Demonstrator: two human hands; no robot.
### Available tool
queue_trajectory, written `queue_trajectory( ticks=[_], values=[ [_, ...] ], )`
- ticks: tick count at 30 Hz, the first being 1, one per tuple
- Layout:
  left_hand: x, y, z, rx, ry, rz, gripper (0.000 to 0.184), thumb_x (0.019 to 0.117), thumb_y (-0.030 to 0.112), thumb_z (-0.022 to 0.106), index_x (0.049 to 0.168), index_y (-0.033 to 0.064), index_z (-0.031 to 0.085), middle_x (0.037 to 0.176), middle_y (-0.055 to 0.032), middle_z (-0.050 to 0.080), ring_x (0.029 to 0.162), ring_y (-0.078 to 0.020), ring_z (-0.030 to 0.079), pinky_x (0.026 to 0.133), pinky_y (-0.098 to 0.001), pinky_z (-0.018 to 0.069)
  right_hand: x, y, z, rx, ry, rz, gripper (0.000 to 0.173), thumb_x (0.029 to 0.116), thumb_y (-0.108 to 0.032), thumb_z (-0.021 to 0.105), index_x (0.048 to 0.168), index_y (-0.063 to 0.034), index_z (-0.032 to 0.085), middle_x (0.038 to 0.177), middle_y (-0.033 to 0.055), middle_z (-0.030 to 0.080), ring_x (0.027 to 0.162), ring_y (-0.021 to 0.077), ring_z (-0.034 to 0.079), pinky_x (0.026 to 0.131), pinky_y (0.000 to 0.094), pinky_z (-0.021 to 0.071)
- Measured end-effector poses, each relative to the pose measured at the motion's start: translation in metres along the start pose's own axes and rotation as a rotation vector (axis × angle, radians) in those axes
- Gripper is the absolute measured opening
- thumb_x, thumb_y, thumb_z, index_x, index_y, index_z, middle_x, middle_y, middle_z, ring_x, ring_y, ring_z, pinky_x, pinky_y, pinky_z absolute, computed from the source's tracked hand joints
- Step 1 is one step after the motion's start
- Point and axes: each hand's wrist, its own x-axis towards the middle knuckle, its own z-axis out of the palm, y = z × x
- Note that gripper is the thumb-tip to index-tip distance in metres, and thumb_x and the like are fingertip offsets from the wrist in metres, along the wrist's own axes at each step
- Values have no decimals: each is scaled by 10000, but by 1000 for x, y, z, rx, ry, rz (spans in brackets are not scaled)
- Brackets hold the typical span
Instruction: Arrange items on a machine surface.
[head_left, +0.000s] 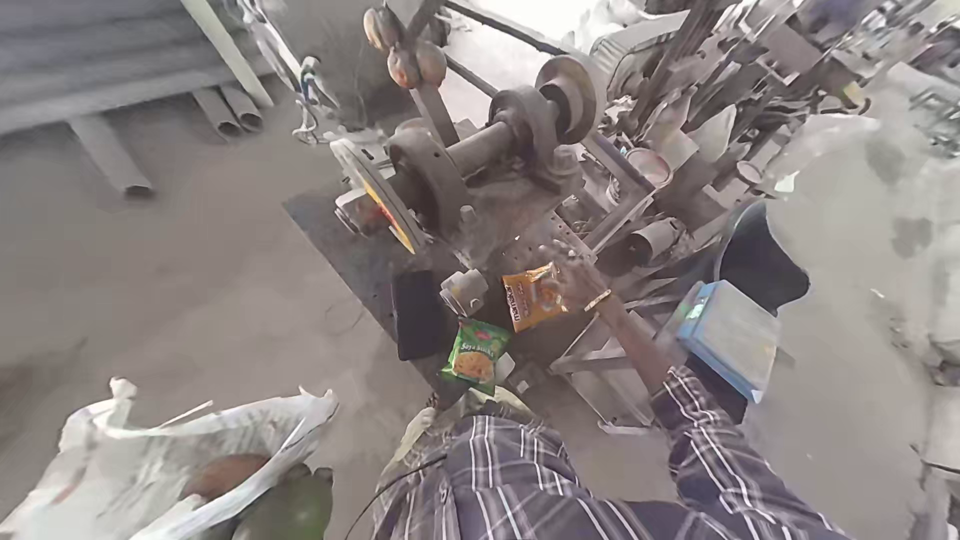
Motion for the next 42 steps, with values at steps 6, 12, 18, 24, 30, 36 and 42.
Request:
queue_trajectory(
  ticks=[6,12,18,24,30,36,42],
  values=[
    [-1,5,2,166,30,17,300,1019,374,543,1048,122,703,972,-80,750,893,-191,742,785,-397,637,-7,11,59,-161,-355,-424,762,905,-662,593,1578,-369,387,1686,163,227,1561,420,125,1206,702,72],
    [-16,7,8,167,121,3,342,1044,373,465,1008,129,702,931,-66,752,858,-184,745,761,-390,640,13,-31,89,-74,-21,122,817,901,-676,560,1585,-262,392,1571,234,413,1477,434,336,1196,650,217],
    [-26,4,11,82,186,20,502,1080,412,315,978,107,701,920,-82,756,854,-196,750,766,-404,643,21,-120,99,20,43,568,819,902,-730,504,1482,-153,532,1411,208,602,1363,440,507,1109,714,296],
    [-24,7,22,165,182,27,437,1070,350,362,932,143,722,879,-52,764,813,-166,753,736,-370,645,9,-90,77,-11,108,126,595,1031,-540,443,1552,-252,464,1593,174,424,1546,411,218,1235,654,78],
    [-18,5,2,125,106,-46,321,977,407,598,976,118,737,929,-83,765,860,-198,756,777,-392,642,29,-55,90,-3,-90,-225,587,966,-544,601,1476,-258,563,1694,130,223,1574,389,83,1210,699,34],
    [-17,2,0,70,104,-80,341,1008,391,543,1012,110,735,959,-95,764,893,-212,755,795,-417,640,32,-55,98,4,-45,-156,607,934,-476,640,1513,-358,501,1684,133,250,1567,399,119,1193,688,135],
    [-18,9,-7,14,29,-63,289,900,304,696,1033,50,738,975,-117,756,917,-222,747,837,-375,620,13,-68,47,139,426,-288,524,1012,-398,452,1428,-121,608,1543,217,474,1495,433,330,1198,698,108]
  ],
)
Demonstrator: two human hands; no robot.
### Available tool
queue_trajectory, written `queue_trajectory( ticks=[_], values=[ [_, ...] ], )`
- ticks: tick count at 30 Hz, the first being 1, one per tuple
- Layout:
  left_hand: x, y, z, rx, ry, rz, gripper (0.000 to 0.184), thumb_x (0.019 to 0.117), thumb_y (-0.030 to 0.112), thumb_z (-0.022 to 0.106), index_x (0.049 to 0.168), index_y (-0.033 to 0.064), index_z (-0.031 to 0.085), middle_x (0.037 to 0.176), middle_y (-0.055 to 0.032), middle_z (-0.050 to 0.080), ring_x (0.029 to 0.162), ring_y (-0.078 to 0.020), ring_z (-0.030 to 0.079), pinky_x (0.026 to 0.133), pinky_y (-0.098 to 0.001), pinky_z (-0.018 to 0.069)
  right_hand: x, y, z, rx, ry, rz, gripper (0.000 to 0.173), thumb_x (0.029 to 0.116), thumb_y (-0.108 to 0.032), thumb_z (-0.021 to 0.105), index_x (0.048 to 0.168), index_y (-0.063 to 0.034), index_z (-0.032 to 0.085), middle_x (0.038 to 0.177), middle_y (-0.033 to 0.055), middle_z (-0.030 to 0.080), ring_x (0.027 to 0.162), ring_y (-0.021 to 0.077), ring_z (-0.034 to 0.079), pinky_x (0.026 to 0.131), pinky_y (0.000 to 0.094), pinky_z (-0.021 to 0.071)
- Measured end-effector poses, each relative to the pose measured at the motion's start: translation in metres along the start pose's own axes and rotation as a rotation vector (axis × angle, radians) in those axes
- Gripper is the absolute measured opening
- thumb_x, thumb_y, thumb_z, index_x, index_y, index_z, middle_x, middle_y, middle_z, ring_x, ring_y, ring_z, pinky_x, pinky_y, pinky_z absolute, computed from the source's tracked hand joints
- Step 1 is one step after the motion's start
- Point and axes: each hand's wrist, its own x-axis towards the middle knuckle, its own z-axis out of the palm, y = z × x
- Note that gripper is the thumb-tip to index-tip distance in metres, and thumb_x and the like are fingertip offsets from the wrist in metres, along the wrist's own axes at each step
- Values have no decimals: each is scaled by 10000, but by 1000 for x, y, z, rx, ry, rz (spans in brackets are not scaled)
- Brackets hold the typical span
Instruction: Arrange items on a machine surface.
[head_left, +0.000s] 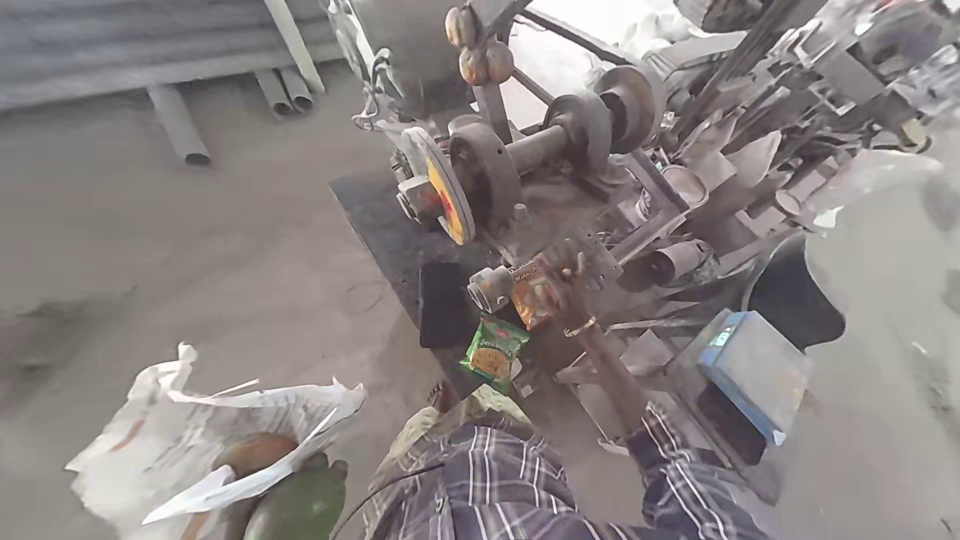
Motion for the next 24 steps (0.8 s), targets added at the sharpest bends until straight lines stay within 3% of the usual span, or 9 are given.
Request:
queue_trajectory(
  ticks=[2,4,6,9,13,16,18,21,24],
  values=[
    [-3,2,-5,11,48,1,303,949,328,630,1041,59,734,978,-116,753,919,-224,743,842,-395,618,7,-20,-27,60,332,-72,452,1061,-304,365,1317,-72,656,1463,208,560,1470,386,386,1220,597,199],
    [-3,3,-1,106,116,12,405,1043,418,459,1016,116,728,953,-76,760,893,-192,746,812,-394,628,14,-43,-56,70,520,-82,410,1068,-227,350,1245,-54,676,1420,188,597,1453,325,420,1203,463,306],
    [-3,3,4,119,141,7,448,1051,449,426,1010,127,736,949,-66,762,879,-187,747,789,-394,631,16,-53,-69,41,574,-74,377,1040,-166,358,1202,-31,671,1378,181,615,1428,311,437,1185,409,324],
    [-2,1,5,88,137,5,412,1048,410,452,1005,114,734,950,-82,758,876,-199,749,782,-404,636,13,-53,-64,-8,567,4,382,1046,-238,426,1265,-43,672,1417,192,591,1434,341,426,1175,444,330],
    [-5,0,6,156,146,-9,399,1019,442,504,998,129,752,943,-74,765,876,-185,749,792,-384,631,7,-42,-24,-94,429,95,456,1031,-333,454,1365,-82,638,1527,254,474,1486,443,332,1201,615,210],
    [-6,1,18,212,185,14,408,1046,425,448,972,144,735,912,-65,769,837,-172,755,753,-367,641,-10,-15,41,-206,22,249,492,1024,-410,506,1456,-186,578,1552,228,450,1474,465,340,1174,716,158],
    [-8,1,21,210,180,18,350,1028,398,505,984,151,749,920,-62,772,846,-172,758,757,-363,645,-22,3,69,-192,-272,410,590,1030,-518,431,1553,-245,459,1644,121,353,1540,395,239,1219,644,145],
    [-3,0,14,183,115,41,299,971,404,601,1000,148,754,935,-52,766,862,-160,751,769,-345,638,-26,12,74,-181,-309,370,627,1018,-547,450,1573,-256,420,1665,117,309,1547,426,196,1203,658,179],
    [6,-5,7,95,75,37,332,953,405,625,1019,102,743,941,-88,760,866,-191,752,773,-359,640,-31,8,56,-84,-205,326,629,1003,-526,539,1562,-256,440,1668,161,282,1546,443,180,1193,711,155]
  ],
)
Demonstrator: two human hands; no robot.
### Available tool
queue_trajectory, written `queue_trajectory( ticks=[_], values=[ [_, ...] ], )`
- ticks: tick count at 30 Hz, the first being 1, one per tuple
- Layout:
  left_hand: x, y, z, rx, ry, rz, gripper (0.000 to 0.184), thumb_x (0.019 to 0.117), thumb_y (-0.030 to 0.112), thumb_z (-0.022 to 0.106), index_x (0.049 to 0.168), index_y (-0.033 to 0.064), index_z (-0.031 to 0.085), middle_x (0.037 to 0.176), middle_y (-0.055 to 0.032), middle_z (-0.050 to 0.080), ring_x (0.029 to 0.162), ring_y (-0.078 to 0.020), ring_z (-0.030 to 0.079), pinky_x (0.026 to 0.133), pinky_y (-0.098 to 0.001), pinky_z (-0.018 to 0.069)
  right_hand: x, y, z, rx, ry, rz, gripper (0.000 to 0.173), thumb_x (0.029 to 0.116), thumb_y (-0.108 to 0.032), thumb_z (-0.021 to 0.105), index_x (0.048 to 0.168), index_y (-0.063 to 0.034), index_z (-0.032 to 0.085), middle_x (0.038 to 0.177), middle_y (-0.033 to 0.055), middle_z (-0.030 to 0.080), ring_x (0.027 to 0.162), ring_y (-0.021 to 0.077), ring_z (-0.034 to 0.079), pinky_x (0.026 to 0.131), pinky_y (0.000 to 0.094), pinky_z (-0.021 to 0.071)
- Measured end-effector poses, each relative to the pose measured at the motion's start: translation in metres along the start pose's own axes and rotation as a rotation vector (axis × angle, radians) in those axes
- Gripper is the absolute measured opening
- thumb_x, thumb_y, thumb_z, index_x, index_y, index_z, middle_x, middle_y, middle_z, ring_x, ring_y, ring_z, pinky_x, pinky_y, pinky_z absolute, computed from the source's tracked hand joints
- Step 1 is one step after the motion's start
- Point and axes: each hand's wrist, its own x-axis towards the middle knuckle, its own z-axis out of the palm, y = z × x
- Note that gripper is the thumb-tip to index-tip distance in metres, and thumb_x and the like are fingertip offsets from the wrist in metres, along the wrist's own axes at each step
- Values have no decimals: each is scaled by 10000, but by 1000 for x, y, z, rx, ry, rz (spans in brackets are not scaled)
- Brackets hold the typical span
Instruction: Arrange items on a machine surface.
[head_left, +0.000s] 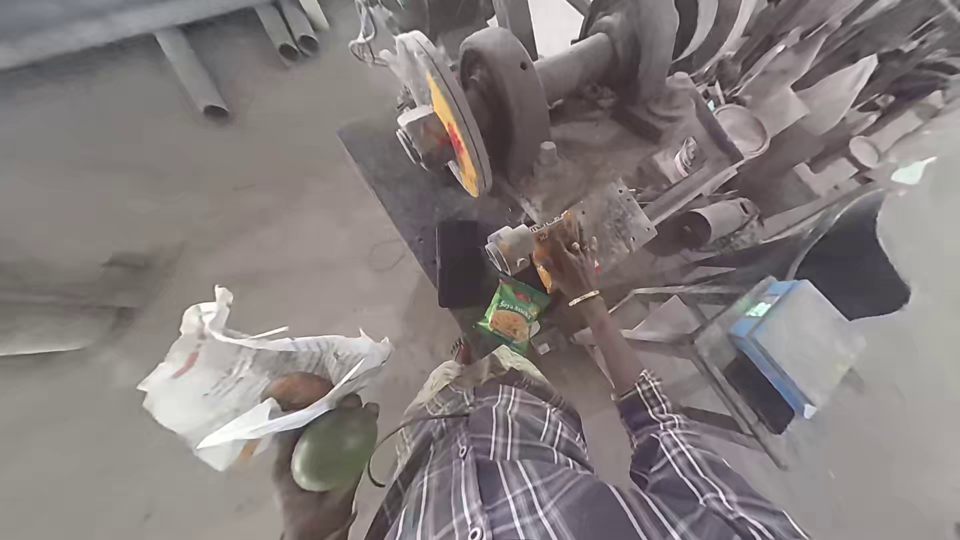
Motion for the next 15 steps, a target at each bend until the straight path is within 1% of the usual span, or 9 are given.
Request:
queue_trajectory(
  ticks=[1,3,6,7,9,10,12,14,15],
  values=[
    [1,-1,-2,-22,-13,-6,349,958,414,617,1028,95,738,950,-95,758,876,-200,750,780,-366,637,-10,-5,-7,42,85,-17,623,990,-495,582,1541,-228,471,1653,201,290,1531,457,216,1184,712,183],
    [4,-3,-4,-41,-22,-11,357,954,419,618,1024,92,742,949,-98,759,879,-206,750,784,-380,637,-26,-24,-24,112,277,-8,589,931,-389,658,1434,-91,584,1519,281,459,1387,490,452,1075,677,385],
    [12,-7,-5,-13,-14,-15,334,958,399,621,1025,90,731,945,-96,755,867,-202,749,777,-384,641,-65,-71,-55,190,93,223,478,942,-286,680,1311,15,640,1175,263,688,1044,440,682,876,598,545],
    [15,-7,-6,-9,-12,-29,331,965,389,609,1021,85,728,946,-103,755,867,-209,750,776,-392,642,-75,-86,-60,214,-84,320,489,967,-318,655,1330,8,631,1107,256,708,1012,434,691,876,590,545],
    [24,-6,-5,7,-30,-64,345,983,394,573,1014,88,729,939,-100,754,864,-210,748,773,-391,640,-87,-105,-57,243,-336,384,560,995,-390,612,1408,-14,577,1178,263,689,1090,435,672,934,580,526],
    [28,-6,-3,9,-34,-83,346,993,387,554,1014,86,723,936,-100,752,863,-211,747,768,-389,640,-95,-111,-48,252,-295,333,578,980,-396,629,1408,-10,577,1223,268,671,1135,439,651,959,579,516],
    [35,-5,1,12,-30,-124,370,1023,373,483,1019,80,709,943,-103,751,873,-216,747,780,-393,639,-107,-121,-27,282,-6,128,601,943,-379,656,1400,4,580,1402,313,554,1319,495,518,1076,614,429],
    [39,0,5,46,-29,-160,409,1040,389,442,1015,85,713,956,-99,757,888,-217,750,796,-393,637,-111,-129,-11,211,160,-77,636,995,-455,528,1410,27,549,1480,369,449,1389,552,418,1136,682,311],
    [44,2,7,69,-41,-169,394,1029,401,475,1013,91,719,955,-95,759,885,-213,751,797,-390,637,-112,-129,-5,120,153,-153,635,1006,-463,483,1388,39,558,1441,369,495,1353,556,466,1111,714,303]
  ],
)
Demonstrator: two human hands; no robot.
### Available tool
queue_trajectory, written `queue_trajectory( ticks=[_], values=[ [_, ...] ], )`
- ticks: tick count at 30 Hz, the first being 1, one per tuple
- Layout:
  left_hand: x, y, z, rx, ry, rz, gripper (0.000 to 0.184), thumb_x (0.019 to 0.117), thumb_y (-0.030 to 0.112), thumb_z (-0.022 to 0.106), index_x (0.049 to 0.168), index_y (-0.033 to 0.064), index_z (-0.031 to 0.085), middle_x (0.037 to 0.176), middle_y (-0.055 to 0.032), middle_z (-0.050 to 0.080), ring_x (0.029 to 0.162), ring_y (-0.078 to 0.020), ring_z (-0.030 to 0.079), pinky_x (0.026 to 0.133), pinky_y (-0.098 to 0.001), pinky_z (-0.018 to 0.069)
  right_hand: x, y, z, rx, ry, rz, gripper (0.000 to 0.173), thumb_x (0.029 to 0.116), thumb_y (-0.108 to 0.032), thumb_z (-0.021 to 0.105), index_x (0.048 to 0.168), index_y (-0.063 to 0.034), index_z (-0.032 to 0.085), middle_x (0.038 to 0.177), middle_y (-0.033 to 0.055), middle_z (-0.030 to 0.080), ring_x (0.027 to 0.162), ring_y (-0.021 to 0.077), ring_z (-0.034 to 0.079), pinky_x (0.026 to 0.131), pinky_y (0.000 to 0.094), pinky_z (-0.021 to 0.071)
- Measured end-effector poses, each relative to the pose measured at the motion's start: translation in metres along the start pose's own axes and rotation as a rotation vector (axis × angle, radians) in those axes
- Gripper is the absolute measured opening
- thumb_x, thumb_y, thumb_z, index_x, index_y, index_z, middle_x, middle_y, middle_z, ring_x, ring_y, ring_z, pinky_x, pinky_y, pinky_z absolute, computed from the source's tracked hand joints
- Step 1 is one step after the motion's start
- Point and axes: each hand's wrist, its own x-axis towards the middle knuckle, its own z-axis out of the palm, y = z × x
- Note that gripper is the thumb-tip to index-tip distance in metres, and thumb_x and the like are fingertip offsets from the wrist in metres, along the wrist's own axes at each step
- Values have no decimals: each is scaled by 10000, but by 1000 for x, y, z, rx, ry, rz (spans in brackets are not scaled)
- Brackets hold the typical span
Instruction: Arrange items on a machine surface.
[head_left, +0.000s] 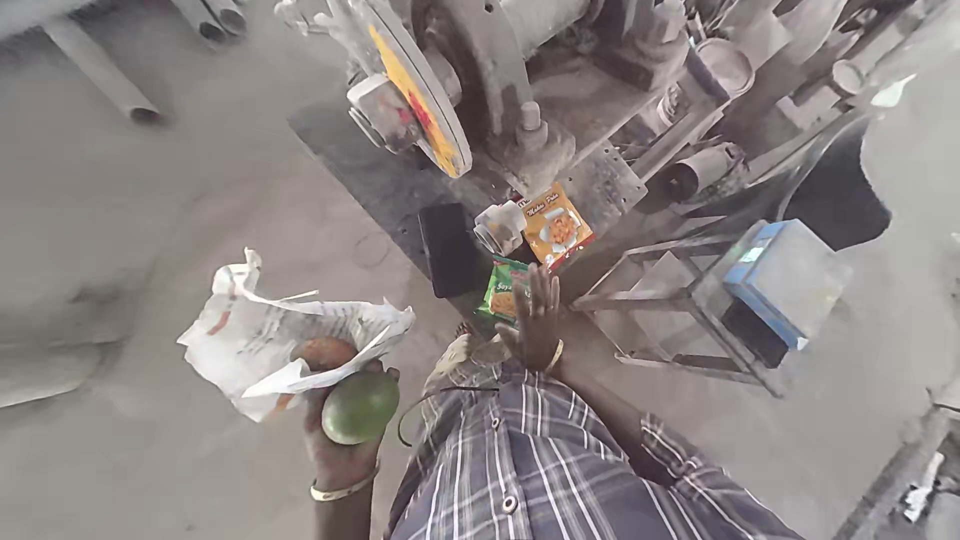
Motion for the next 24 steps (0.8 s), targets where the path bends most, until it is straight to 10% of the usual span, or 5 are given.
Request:
queue_trajectory(
  ticks=[4,12,16,24],
  values=[
    [11,9,8,72,-16,-17,380,1022,410,487,1012,105,714,941,-86,756,861,-199,749,772,-376,641,-15,14,39,-79,-380,36,673,963,-436,608,1490,-30,506,1565,145,474,1470,377,408,1167,718,199],
    [28,21,4,51,-26,-160,395,1027,384,466,1010,78,715,955,-130,754,876,-236,754,771,-389,641,-12,-9,30,128,64,405,729,848,-489,720,1345,34,616,1422,369,510,1338,567,464,1079,713,359],
    [39,22,4,79,-47,-188,353,992,407,543,1003,104,724,939,-110,762,861,-219,758,755,-380,644,15,-28,25,194,-74,844,930,776,-466,812,1483,31,467,1557,357,345,1458,518,326,1156,667,289],
    [74,36,8,223,-62,-285,384,1041,350,398,950,141,707,907,-66,768,838,-172,758,733,-351,646,38,-36,46,22,-193,996,873,791,-435,796,1548,-169,451,1624,322,241,1484,510,276,1101,659,339]
  ],
)
